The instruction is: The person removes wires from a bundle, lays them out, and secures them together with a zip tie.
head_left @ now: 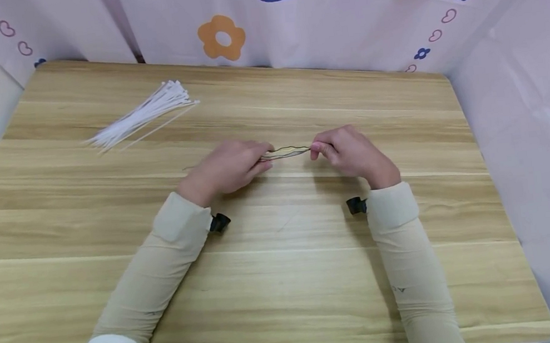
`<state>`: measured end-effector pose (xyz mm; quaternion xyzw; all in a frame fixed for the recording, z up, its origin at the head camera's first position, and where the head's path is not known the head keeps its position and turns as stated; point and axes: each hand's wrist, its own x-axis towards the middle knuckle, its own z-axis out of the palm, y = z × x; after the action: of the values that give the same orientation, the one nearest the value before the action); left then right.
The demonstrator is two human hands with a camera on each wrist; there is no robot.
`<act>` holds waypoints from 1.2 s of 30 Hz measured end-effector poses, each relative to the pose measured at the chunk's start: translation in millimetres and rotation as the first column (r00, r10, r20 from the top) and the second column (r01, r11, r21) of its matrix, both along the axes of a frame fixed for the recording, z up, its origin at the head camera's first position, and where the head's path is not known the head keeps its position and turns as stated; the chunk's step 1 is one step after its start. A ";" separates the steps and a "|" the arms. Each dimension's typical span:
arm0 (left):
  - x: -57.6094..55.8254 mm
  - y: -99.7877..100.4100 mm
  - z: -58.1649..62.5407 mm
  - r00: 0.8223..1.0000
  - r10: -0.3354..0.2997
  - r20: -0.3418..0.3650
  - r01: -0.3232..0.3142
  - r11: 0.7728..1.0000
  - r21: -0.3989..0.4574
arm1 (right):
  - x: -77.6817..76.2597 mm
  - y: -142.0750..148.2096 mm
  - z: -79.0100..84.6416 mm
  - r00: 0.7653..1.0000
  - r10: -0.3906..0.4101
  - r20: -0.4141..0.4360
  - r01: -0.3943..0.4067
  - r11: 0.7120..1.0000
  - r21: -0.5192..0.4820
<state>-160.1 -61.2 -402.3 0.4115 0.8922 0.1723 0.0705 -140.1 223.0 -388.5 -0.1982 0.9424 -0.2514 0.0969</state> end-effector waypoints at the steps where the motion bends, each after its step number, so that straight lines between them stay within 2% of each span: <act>1: 1.1 2.8 -0.7 1.000 -0.005 0.003 0.005 1.000 0.009 | 0.4 -2.3 0.3 1.000 0.006 -0.001 -0.006 1.000 0.001; 7: 3.6 9.8 -5.7 1.000 -0.008 0.015 0.007 0.996 0.085 | 2.1 -4.8 2.7 1.000 -0.005 0.012 0.005 1.000 0.016; 12: 3.8 11.7 -4.2 0.998 0.018 0.063 -0.025 0.993 0.115 | 3.0 -2.2 4.6 1.000 -0.006 -0.002 0.006 1.000 0.023; 14: 4.1 13.0 -4.3 0.998 0.018 0.053 -0.023 0.995 0.099 | 4.0 -4.5 4.7 1.000 0.001 -0.027 0.000 0.999 0.052; 18: 5.9 15.7 -6.1 1.000 -0.012 0.026 0.010 0.997 0.079 | 7.8 -16.8 5.3 0.994 0.075 -0.077 -0.068 0.994 0.091; 21: 8.1 17.4 -6.7 0.999 -0.019 0.028 0.017 0.998 0.068 | 11.2 -29.8 6.0 0.988 0.142 -0.057 -0.137 0.986 0.092; 24: 9.9 18.5 -5.2 0.999 0.000 0.032 -0.002 0.998 0.063 | 14.8 -40.4 6.9 0.985 0.168 -0.033 -0.165 0.982 0.088; 30: 12.0 19.7 -2.3 1.000 0.029 -0.002 -0.028 0.995 0.098 | 18.2 -48.9 5.0 0.981 0.164 -0.099 -0.156 0.984 0.089; 36: 13.5 20.8 -0.5 0.997 0.019 -0.074 -0.010 0.992 0.124 | 18.9 -50.8 1.8 0.980 0.146 -0.137 -0.133 0.986 0.101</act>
<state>-146.7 -40.5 -402.8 0.4148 0.8847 0.2122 0.0102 -121.3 172.2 -386.7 -0.2767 0.9413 -0.1854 0.0550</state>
